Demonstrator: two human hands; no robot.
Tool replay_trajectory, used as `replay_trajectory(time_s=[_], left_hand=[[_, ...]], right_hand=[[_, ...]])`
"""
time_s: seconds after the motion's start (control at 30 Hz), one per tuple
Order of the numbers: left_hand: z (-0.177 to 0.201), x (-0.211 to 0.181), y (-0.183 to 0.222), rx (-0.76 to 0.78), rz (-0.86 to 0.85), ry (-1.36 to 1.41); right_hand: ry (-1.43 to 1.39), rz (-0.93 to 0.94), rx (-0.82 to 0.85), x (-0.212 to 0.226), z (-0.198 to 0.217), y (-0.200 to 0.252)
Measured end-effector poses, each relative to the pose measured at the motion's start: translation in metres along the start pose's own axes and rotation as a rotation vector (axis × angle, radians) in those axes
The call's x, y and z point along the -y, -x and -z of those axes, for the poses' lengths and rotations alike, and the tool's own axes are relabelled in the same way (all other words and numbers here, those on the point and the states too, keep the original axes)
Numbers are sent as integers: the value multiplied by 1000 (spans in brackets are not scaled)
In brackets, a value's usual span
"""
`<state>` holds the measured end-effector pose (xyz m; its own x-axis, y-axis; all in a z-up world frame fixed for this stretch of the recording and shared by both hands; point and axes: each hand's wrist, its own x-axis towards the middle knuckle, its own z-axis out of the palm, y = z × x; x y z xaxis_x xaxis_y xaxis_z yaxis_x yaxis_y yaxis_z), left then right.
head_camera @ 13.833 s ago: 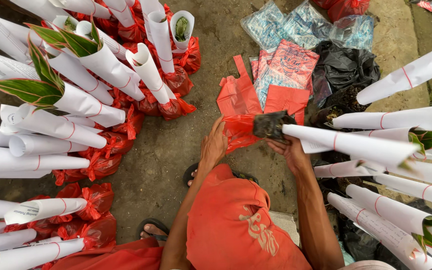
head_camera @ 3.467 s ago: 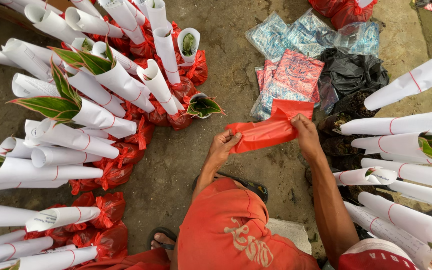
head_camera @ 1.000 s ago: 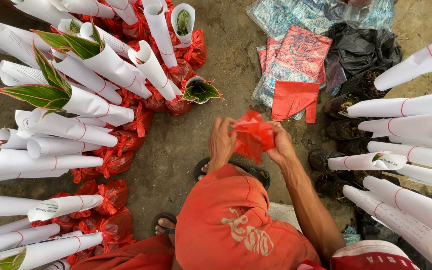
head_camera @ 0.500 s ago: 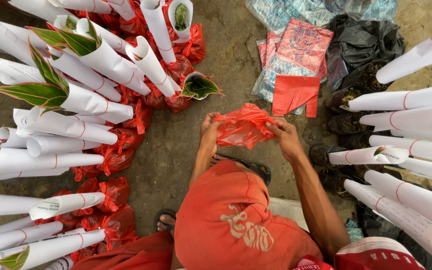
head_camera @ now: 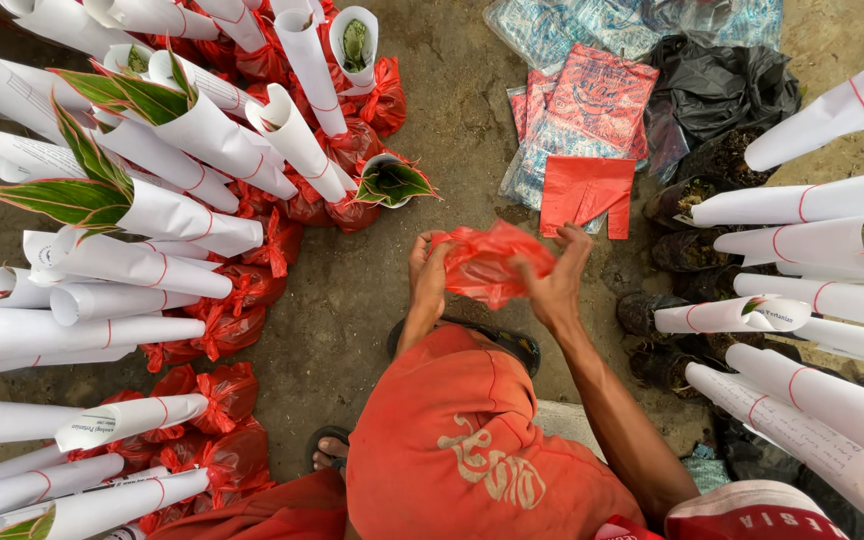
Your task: The person wraps small potted plants in white paper and red plastic bags. They pick up a plant, place it into a red bag, and tie the bag closed. The wrapped plants are set aside in a growing pile.
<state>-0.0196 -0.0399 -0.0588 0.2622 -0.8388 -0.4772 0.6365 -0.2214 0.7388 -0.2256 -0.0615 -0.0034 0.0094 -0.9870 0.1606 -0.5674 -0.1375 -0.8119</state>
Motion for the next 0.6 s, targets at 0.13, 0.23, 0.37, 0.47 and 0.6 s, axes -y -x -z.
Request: replay_trajectory(time_s=[0.13, 0.23, 0.37, 0.47, 0.6], left_hand=[[-13, -8, 12, 75, -72, -185], [-18, -22, 20, -21, -113, -465], [-14, -25, 29, -220, -333, -935], [-8, -21, 28, -239, -426, -932], [2, -11, 21, -190, -583, -939]], right_hand=[[275, 94, 155, -2, -4, 3], [358, 83, 162, -15, 0, -1], [63, -137, 145, -22, 15, -1], [-315, -369, 216, -19, 20, -3], [-1164, -813, 245, -31, 16, -5]])
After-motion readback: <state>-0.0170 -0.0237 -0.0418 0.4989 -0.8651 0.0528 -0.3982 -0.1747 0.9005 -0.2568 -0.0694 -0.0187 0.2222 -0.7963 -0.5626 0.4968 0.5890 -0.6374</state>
